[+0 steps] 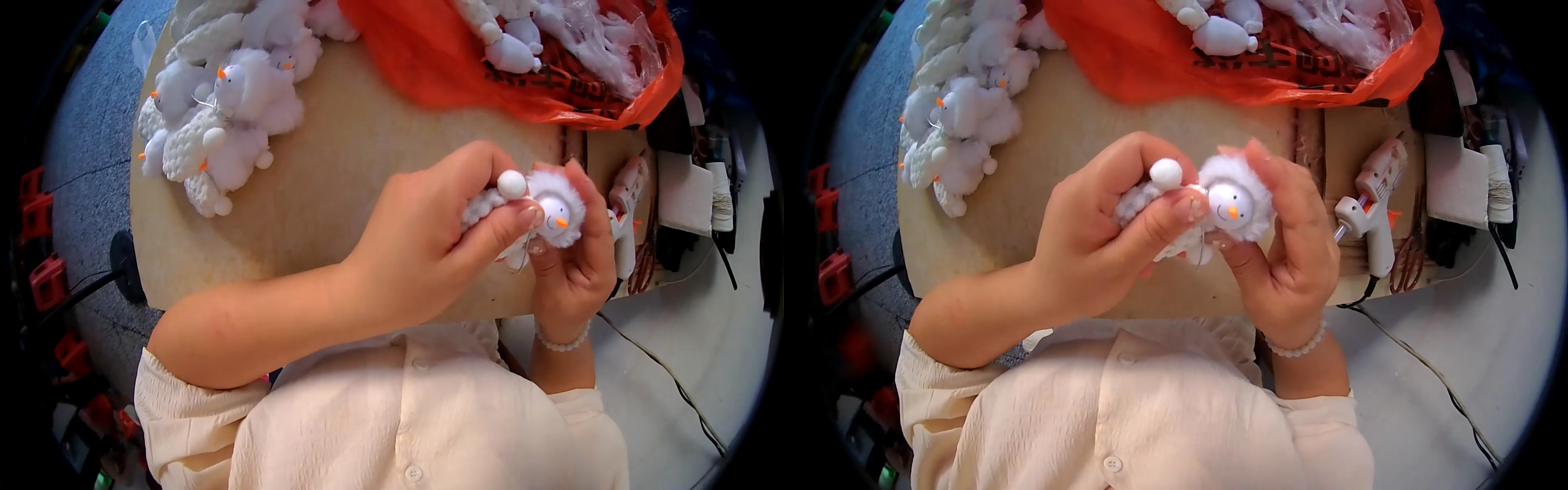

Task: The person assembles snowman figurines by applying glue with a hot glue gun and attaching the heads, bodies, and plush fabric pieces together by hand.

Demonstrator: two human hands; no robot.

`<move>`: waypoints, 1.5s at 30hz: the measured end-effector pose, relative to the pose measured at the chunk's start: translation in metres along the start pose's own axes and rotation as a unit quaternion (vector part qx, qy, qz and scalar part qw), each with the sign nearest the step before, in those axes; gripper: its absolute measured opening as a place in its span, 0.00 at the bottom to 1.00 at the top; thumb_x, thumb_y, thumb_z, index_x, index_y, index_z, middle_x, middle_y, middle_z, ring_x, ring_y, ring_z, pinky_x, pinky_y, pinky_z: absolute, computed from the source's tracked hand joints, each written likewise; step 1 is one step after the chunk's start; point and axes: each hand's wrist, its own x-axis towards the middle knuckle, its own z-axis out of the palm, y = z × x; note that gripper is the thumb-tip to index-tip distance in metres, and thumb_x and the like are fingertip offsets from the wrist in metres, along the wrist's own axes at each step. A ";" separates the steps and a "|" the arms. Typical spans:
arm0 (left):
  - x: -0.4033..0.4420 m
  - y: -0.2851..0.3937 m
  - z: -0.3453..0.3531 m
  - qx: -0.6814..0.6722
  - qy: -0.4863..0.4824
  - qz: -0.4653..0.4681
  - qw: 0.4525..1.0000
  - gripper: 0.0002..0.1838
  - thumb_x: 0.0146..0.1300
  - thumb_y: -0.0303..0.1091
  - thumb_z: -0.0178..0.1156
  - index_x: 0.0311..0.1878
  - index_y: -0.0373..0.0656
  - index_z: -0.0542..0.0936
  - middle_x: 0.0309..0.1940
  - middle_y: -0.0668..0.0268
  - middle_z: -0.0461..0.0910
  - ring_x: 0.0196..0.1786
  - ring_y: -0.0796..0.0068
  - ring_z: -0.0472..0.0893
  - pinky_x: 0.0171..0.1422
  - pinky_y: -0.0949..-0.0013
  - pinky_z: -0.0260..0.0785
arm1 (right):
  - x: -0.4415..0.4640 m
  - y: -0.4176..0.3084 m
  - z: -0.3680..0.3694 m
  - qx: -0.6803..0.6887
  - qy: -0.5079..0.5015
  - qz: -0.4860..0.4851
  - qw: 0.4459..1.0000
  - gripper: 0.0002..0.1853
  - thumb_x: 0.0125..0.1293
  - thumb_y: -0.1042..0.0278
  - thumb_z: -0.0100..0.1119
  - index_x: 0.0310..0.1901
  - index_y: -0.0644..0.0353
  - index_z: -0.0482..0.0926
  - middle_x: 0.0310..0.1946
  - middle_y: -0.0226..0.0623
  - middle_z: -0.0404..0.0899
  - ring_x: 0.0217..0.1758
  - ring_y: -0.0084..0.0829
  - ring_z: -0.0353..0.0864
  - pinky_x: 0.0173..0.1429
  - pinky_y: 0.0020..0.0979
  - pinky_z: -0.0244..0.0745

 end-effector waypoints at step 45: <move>0.010 -0.008 0.000 0.213 -0.028 0.282 0.935 0.18 0.46 0.21 0.67 0.41 0.38 0.73 0.38 0.59 0.73 0.36 0.66 0.75 0.40 0.70 0.69 | -0.005 -0.017 -0.010 0.044 0.042 0.165 0.984 0.17 0.56 0.70 0.66 0.46 0.68 0.77 0.32 0.31 0.79 0.33 0.19 0.72 0.39 0.22 0.70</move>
